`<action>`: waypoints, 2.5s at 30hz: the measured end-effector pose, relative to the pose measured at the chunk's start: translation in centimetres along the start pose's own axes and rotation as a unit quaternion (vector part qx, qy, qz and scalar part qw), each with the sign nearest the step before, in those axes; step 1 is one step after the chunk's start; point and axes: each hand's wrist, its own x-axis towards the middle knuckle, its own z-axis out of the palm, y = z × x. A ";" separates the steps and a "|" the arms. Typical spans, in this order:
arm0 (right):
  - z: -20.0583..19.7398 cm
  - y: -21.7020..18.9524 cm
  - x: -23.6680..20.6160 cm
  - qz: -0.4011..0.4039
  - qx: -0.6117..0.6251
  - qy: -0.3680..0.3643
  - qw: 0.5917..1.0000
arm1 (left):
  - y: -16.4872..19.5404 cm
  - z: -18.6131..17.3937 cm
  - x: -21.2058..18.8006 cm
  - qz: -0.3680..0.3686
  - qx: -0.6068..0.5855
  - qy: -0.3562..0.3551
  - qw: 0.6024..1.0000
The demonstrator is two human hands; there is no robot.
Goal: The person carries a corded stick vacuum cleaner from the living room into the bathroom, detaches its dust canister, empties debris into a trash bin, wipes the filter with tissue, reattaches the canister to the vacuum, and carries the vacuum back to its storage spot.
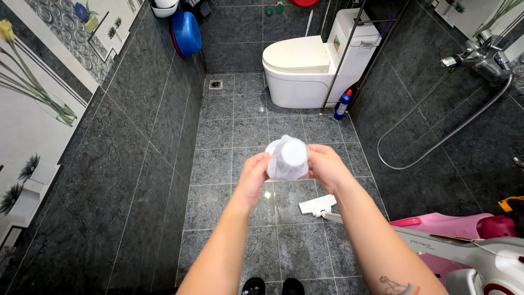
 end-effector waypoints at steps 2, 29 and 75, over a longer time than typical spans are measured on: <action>0.3 0.2 -0.2 -0.075 -0.061 0.014 0.995 | -0.6 -1.1 0.1 0.021 0.014 -0.020 0.999; 1.9 -3.0 -3.8 -0.406 -0.426 0.005 0.808 | 9.2 4.3 -2.9 0.316 0.517 0.104 0.789; 1.1 2.0 -0.5 -0.143 -0.047 -0.045 0.988 | 3.8 1.4 0.2 -0.008 -0.106 0.033 0.994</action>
